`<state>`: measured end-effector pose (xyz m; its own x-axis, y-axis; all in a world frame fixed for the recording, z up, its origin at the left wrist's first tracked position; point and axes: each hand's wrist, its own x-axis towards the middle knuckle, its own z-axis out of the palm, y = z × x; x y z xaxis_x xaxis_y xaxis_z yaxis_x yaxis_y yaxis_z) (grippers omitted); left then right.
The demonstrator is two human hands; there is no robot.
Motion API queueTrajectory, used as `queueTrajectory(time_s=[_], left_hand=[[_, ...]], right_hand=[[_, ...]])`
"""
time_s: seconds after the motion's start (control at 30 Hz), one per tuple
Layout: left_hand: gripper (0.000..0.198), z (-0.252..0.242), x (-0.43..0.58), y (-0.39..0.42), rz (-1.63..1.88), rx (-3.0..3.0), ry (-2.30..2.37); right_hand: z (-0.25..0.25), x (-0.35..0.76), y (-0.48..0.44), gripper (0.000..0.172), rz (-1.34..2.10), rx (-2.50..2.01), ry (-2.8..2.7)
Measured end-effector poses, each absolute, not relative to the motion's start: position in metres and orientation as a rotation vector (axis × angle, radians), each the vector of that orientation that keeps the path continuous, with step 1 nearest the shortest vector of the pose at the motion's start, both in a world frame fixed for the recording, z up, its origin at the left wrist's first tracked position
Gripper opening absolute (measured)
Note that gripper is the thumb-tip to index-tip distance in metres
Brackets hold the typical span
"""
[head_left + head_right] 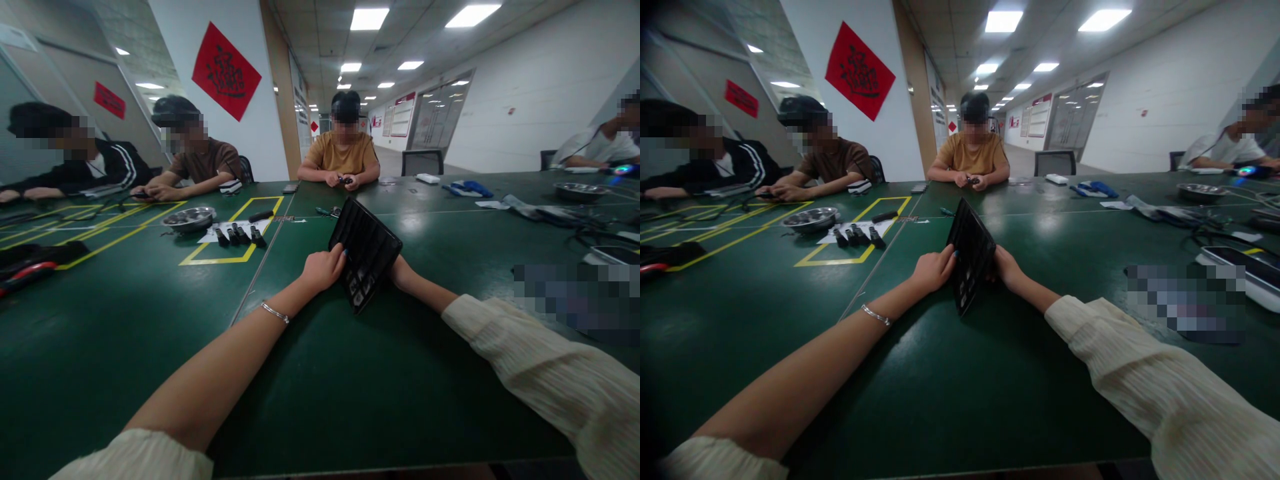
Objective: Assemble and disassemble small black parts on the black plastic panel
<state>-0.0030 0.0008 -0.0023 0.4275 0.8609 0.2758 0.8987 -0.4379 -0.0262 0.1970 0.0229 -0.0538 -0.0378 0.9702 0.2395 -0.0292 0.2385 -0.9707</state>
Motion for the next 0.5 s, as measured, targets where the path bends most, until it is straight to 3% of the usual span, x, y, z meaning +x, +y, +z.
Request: queueTrajectory(time_s=[0.5], left_hand=[[0.047,-0.0032,-0.0045,0.0020,-0.346,-2.541,-1.519]], right_hand=[[-0.0542,0.1985,0.0211,0.034,1.084,-1.007,-1.346]])
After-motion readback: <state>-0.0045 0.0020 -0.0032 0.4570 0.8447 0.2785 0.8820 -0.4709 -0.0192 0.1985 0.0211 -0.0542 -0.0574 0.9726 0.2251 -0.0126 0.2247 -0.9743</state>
